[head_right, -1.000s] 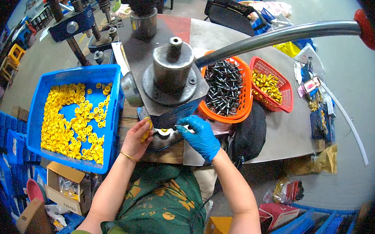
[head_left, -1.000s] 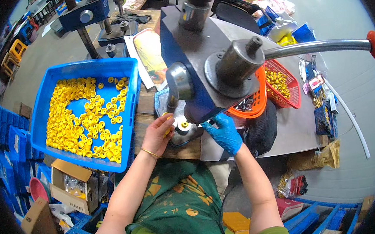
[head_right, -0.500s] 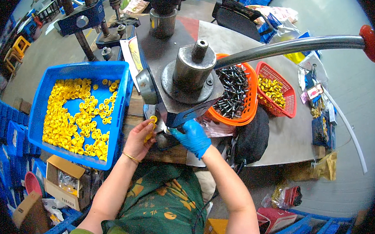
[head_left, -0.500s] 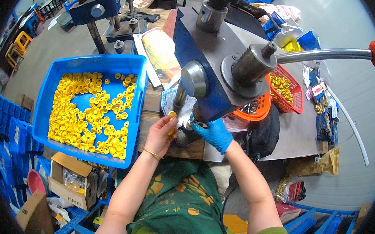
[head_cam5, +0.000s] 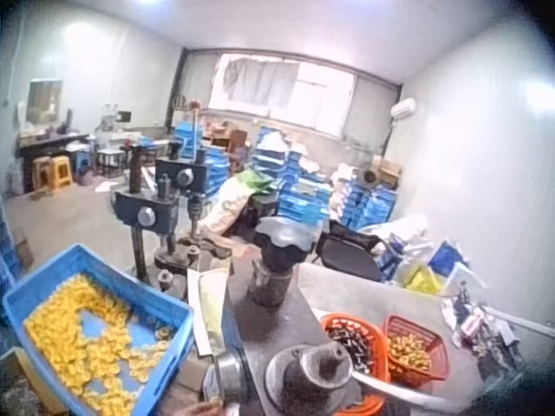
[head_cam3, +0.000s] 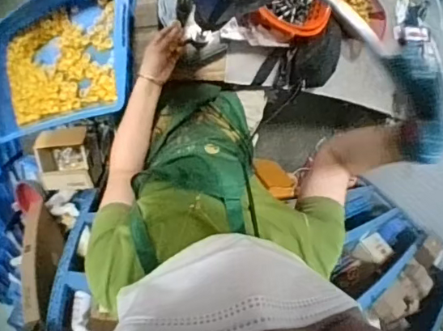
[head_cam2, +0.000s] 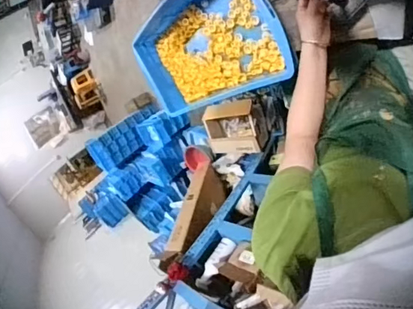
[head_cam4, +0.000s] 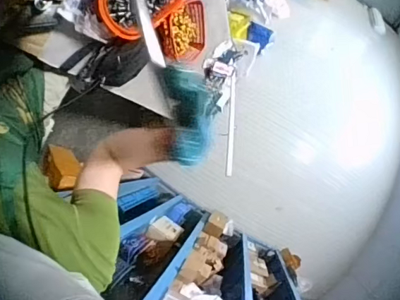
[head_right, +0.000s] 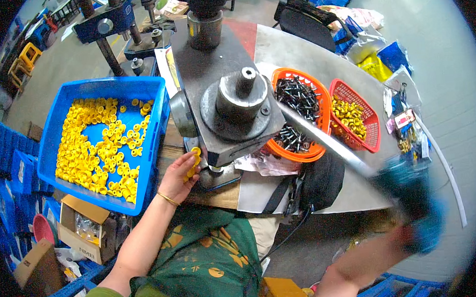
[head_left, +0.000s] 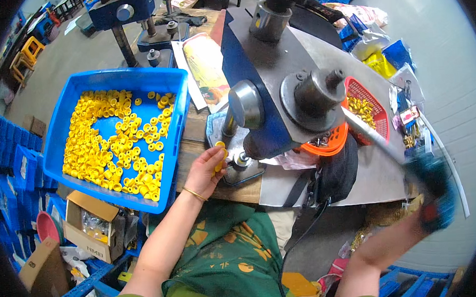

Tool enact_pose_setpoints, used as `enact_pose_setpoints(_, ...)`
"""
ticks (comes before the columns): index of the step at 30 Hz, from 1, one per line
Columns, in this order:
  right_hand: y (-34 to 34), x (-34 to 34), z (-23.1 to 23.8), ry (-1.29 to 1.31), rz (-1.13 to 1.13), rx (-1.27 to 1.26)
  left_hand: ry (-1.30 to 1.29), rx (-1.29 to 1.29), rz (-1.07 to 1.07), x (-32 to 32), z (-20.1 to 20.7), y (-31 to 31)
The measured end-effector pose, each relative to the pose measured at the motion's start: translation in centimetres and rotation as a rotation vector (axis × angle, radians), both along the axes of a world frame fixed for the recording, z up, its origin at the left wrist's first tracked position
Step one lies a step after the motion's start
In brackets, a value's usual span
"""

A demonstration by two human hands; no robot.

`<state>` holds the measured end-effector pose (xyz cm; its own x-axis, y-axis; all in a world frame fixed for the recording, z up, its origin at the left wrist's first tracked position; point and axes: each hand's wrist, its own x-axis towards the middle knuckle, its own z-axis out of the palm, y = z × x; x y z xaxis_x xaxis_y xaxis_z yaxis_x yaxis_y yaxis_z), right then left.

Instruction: The person takes plastic caps from a bin, fits them onto metal components in a manual press machine, presses the machine lever, and removes the assembled pieces.

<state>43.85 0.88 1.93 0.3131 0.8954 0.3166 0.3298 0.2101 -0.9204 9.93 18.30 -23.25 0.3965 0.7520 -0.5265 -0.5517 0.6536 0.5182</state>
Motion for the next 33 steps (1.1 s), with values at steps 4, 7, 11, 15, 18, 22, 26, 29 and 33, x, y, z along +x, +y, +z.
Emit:
enact_pose_setpoints(4, 3.5, -5.3, -8.8, -0.015, 0.401, -0.831, 0.035, 0.041, -0.057, 0.5, -0.4, 0.3)
enact_pose_setpoints(7, 4.8, -6.6, -3.6, -0.424, 0.411, -0.406, 0.091, 0.057, -0.009, 0.4, 0.1, 0.0)
enact_pose_setpoints(11, 3.1, 0.6, 1.9, 1.044, 0.709, 0.727, 0.149, 0.209, -0.048, 0.9, 0.6, -0.1)
enact_pose_setpoints(15, 13.0, -4.8, -6.7, 0.584, 0.287, 0.168, 0.308, 0.335, -0.057, -0.3, -1.2, -0.4)
enact_pose_setpoints(18, 14.3, -13.1, -15.3, -0.588, 0.394, -0.544, 0.422, 0.418, -0.138, 0.0, -0.2, -0.4)
enact_pose_setpoints(22, 13.9, -15.9, -25.2, -0.514, 0.424, -0.230, 0.576, 0.516, -0.180, -0.2, -0.5, 0.2)
enact_pose_setpoints(26, 13.8, -15.3, -25.1, -0.401, 0.262, -0.183, 0.766, 0.965, -0.090, 0.4, -1.1, 0.5)
enact_pose_setpoints(29, 13.8, -14.0, -22.9, -0.272, 0.167, -0.159, 0.945, 1.171, -0.174, 1.3, 0.7, 0.4)
enact_pose_setpoints(33, 13.6, -14.4, -20.6, -0.377, 0.228, -0.197, 1.061, 1.357, -0.251, 1.5, 0.5, 0.7)
